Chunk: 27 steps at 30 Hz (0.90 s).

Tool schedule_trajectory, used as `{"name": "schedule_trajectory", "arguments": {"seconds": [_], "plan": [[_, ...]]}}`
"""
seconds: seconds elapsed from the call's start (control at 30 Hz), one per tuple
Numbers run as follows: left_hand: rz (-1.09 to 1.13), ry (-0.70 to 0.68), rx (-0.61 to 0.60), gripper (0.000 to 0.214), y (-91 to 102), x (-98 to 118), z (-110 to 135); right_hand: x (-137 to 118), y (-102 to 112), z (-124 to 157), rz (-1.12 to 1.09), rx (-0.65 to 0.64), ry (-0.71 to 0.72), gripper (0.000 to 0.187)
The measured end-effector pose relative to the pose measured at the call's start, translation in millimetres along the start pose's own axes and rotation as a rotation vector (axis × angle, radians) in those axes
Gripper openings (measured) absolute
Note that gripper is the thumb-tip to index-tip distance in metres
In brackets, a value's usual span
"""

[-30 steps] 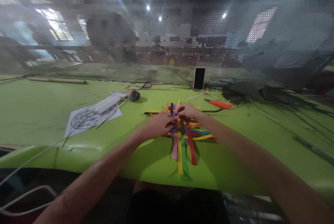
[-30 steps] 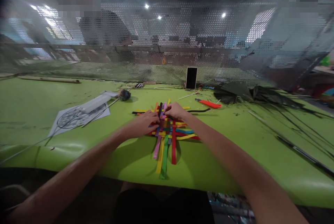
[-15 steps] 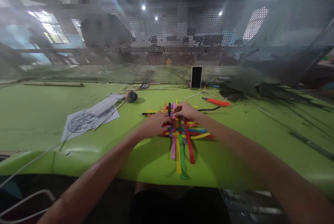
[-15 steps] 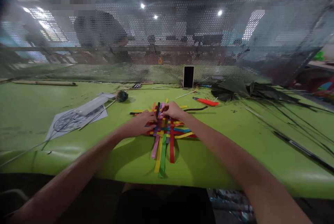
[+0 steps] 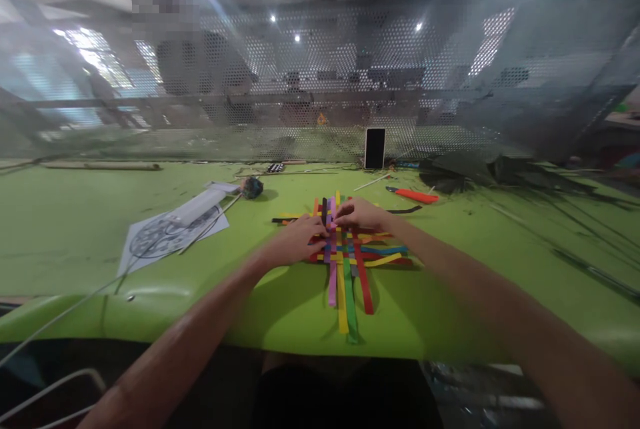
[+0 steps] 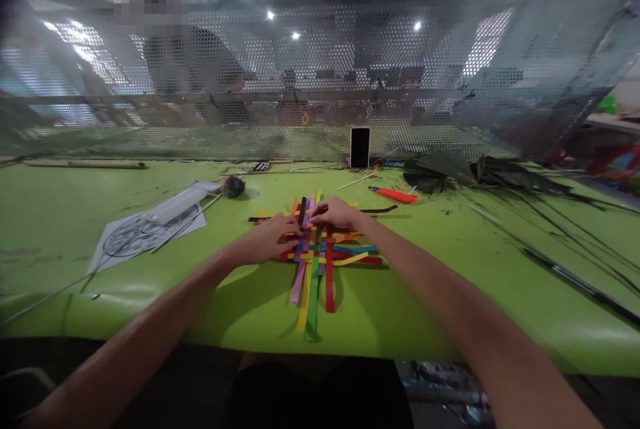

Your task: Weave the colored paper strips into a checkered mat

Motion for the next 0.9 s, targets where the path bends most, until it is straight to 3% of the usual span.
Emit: {"name": "schedule_trajectory", "arguments": {"seconds": [0.17,0.47,0.67,0.9], "plan": [[0.01,0.005,-0.01,0.027,-0.5,0,0,3,6,-1,0.023,-0.043,0.017,0.02],[0.1,-0.013,0.045,0.022,-1.7,-11,-1,5,-4,-9,0.007,-0.024,0.055,0.016],[0.105,0.069,0.166,0.024,-6.7,-39,-21,14,-4,-14,-0.064,0.001,0.045,0.017],[0.086,0.01,0.11,0.02,-16.4,-42,-40,15,-5,-16,-0.108,0.011,0.033,0.022]]}}
Point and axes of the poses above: each hand's wrist, its own z-axis away from the middle knuckle, its own y-axis out of the back of the hand, x = y × z, the point moved 7 cm from there along -z, towards the middle knuckle, and after that the axes turned 2 degrees about y, right-handed, at the moved point
